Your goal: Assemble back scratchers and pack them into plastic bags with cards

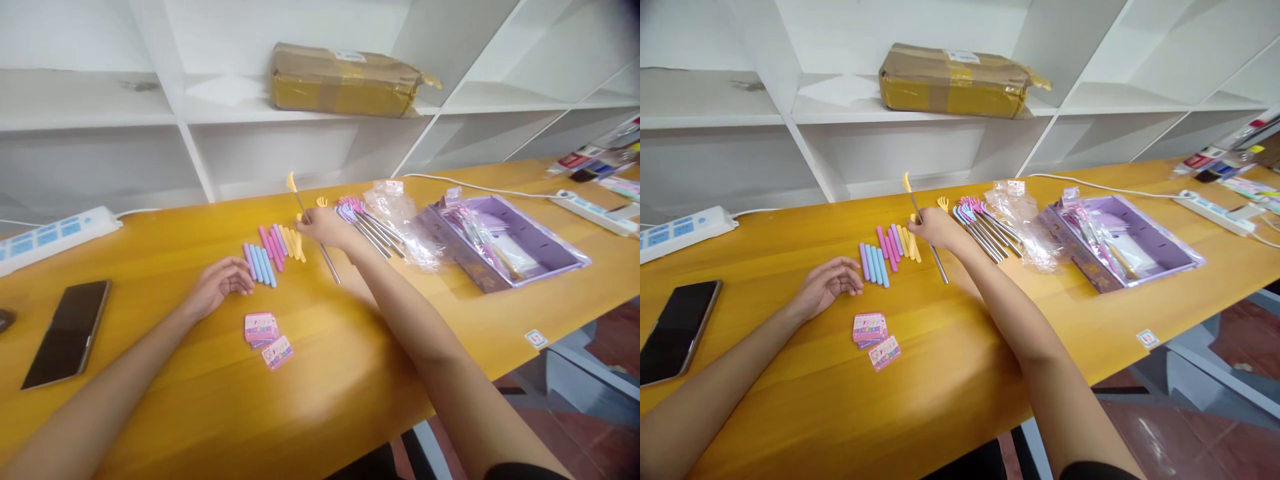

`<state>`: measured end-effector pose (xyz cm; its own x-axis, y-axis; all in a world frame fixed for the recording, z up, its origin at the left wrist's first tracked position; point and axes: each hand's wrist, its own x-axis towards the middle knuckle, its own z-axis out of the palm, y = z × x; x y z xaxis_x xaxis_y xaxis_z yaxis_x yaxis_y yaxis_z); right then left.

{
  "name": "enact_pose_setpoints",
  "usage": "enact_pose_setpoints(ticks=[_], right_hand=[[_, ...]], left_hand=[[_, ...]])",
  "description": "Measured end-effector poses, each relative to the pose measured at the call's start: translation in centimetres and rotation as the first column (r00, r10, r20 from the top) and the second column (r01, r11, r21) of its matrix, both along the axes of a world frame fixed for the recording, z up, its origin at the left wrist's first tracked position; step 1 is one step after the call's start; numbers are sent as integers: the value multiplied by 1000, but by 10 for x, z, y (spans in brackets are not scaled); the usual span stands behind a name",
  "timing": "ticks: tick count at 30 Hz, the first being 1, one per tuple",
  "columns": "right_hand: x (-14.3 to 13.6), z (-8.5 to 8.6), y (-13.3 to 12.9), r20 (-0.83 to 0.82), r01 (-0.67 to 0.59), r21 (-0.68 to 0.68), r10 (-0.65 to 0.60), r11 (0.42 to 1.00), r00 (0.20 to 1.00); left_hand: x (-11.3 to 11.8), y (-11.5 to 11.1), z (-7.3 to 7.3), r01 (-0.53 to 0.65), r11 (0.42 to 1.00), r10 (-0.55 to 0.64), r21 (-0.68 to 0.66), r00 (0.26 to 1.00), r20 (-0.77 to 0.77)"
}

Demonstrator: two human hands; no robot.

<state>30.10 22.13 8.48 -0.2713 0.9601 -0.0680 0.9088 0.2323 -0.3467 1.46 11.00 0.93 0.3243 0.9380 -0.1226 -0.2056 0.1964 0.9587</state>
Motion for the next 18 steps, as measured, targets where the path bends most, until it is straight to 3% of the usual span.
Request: enact_pose_setpoints(ticks=[3, 6, 10, 13, 15, 18], right_hand=[[-15, 12, -24, -236, -126, -3, 122, 992, 964], [-38, 7, -48, -413, -264, -17, 234, 964, 880], [-67, -21, -65, -443, -267, 149, 306, 952, 843], [-75, -35, -67, -483, -303, 177, 350, 937, 802], [-73, -35, -66, -488, -314, 170, 357, 934, 796], [-64, -21, -62, -524, -287, 107, 299, 952, 798]], left_hand=[[2, -3, -2, 40, 997, -36, 63, 997, -75], [3, -6, -5, 107, 986, -89, 125, 986, -140], [4, -10, -7, 164, 974, -124, 154, 963, -238], [6, -12, -6, 182, 970, -123, 161, 940, -319], [8, -13, -4, 182, 969, -118, 164, 933, -340], [10, -13, -3, 164, 973, -104, 163, 939, -327]])
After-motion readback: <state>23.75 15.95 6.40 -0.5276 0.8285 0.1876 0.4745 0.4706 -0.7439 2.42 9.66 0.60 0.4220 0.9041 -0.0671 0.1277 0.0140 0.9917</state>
